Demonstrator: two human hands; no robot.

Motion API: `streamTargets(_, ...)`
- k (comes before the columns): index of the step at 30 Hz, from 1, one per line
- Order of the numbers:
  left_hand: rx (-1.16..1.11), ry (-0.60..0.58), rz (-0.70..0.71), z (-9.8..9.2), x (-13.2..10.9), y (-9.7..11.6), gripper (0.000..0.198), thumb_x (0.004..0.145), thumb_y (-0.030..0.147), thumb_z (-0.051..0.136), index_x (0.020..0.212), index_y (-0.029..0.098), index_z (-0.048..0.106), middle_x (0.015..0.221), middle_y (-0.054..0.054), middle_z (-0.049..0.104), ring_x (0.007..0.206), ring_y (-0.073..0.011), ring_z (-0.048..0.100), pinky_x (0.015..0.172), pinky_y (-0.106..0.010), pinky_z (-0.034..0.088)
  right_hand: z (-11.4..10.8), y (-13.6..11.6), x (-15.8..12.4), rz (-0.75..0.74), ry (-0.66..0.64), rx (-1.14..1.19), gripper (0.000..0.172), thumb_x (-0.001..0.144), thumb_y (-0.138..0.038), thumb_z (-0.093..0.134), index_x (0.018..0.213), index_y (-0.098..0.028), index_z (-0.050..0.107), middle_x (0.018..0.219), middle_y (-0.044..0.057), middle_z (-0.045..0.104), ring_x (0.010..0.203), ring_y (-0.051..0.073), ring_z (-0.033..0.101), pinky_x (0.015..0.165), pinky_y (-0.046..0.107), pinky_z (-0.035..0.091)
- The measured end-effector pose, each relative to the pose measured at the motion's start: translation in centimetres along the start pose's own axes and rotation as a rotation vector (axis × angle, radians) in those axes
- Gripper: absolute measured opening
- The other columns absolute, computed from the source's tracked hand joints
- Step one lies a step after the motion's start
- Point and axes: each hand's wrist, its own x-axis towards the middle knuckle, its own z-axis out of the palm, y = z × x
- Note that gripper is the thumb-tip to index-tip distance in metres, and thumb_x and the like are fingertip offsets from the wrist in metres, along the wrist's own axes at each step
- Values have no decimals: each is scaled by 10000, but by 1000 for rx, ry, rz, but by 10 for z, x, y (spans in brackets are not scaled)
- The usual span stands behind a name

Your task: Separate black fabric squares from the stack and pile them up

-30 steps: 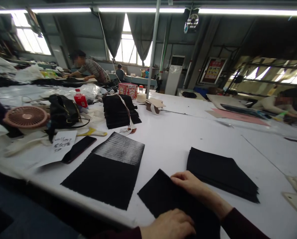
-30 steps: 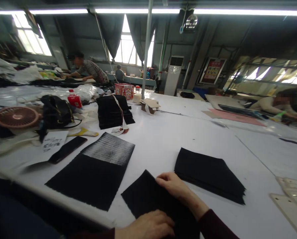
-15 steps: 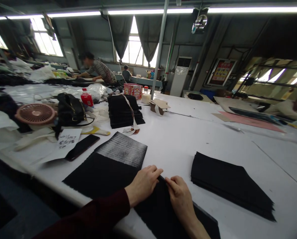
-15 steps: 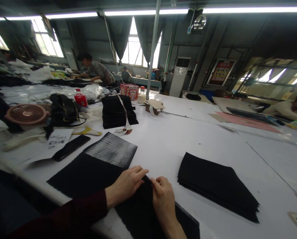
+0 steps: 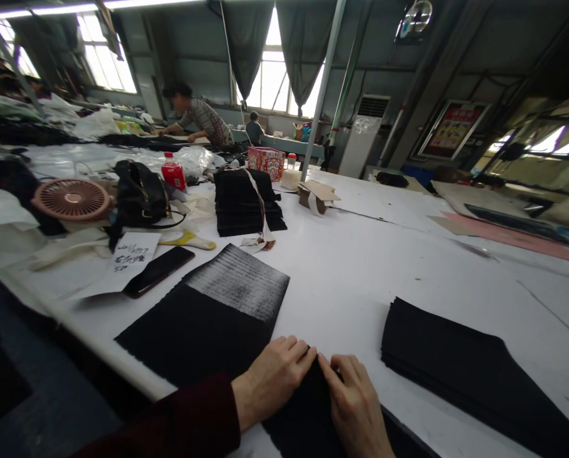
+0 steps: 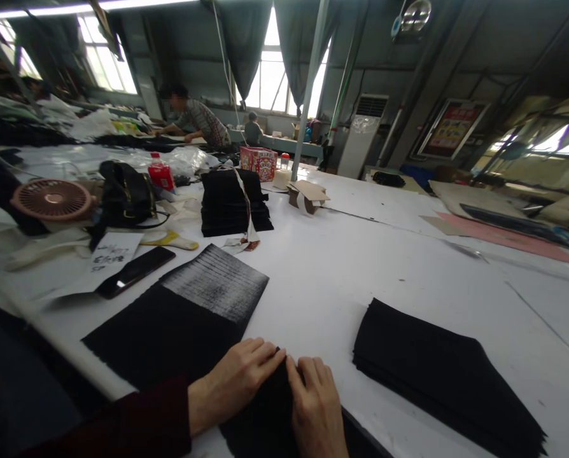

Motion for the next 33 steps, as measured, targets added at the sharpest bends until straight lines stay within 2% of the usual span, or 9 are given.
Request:
streamTargets(6,-30,-3,-37,1,-1,1,341,964,116,427,1300,123,481,1063,-81,596,937,-209,552,859,-337,492,-2,-1,3,-29,-3,-13,441,923,-40,334,1300,-156,531,910,89,577,799,216,518,704,382,481)
streamTargets(17,-82,-14,-80,5,2,0,291,952,110,452,1234,130,525,1051,-65,590,918,-214,542,848,-350,501,-1,-1,6,-92,-4,-45,396,939,-53,344,1294,-91,514,886,102,576,786,220,498,686,377,439)
streamTargets(33,-101,-44,-125,7,4,2,284,925,63,435,1176,136,546,1034,-81,580,942,-217,550,866,-364,513,-7,-6,13,-60,-15,-59,386,913,-33,353,1222,-120,567,869,80,572,755,212,501,667,369,424)
